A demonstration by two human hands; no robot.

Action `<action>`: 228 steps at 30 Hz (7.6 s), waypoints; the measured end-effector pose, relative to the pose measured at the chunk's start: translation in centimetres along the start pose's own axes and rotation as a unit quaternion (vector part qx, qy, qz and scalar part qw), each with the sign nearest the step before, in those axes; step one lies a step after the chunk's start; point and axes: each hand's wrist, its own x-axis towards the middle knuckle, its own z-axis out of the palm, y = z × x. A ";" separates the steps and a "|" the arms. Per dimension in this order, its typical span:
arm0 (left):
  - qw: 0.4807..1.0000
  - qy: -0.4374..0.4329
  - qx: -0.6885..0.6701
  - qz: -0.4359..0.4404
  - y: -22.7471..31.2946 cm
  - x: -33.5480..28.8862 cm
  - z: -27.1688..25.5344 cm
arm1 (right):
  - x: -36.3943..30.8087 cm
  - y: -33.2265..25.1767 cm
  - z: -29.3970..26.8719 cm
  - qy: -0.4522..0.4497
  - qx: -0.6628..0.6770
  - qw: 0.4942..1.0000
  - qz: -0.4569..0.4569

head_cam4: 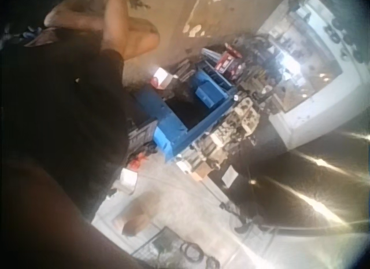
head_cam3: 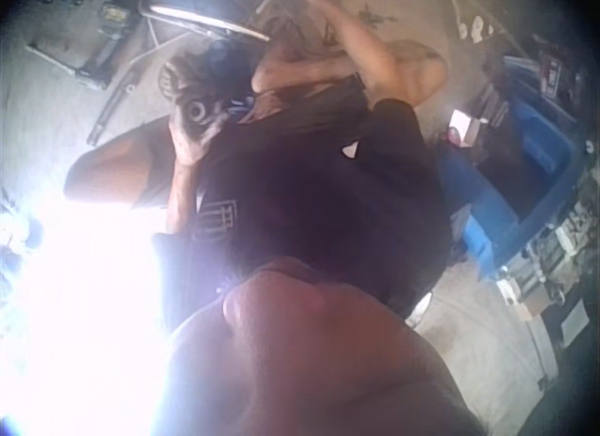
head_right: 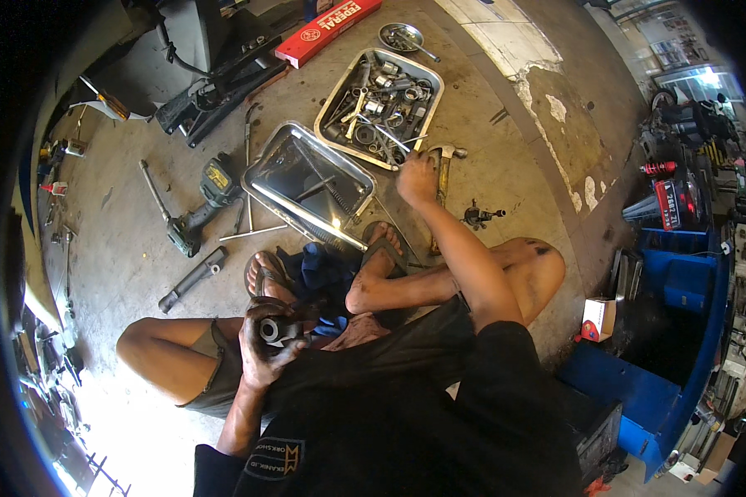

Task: The person disassembles a motorcycle front fork assembly by hand. They use an Allen key to loosen internal components, remove parts from the fork tube, and place them into a metal tray containing other motorcycle components and tools.

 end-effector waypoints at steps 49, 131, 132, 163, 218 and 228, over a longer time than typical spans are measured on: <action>0.989 -0.110 0.023 0.099 0.4 3.0 0.9 | -20.5 -6.4 -28.4 -0.158 0.111 0.908 -0.372; 0.941 -0.318 -0.054 -0.104 -1.3 10.3 -2.1 | 7.1 5.9 -6.9 -0.115 -0.019 0.993 -0.037; 0.937 -0.314 -0.078 -0.131 -1.5 10.4 -2.4 | 7.0 4.4 -10.8 -0.159 0.029 0.987 -0.012; 0.908 -0.400 -0.022 -0.123 -0.5 11.0 -3.3 | -27.7 -23.3 -13.2 -0.236 0.556 0.797 0.039; 0.895 -0.408 0.028 0.180 1.7 3.2 0.4 | -22.6 -12.1 -21.4 -0.148 0.916 0.363 0.086; 0.901 -0.413 0.041 0.127 2.7 3.4 1.4 | -22.0 -11.7 -20.0 -0.127 0.926 0.276 0.223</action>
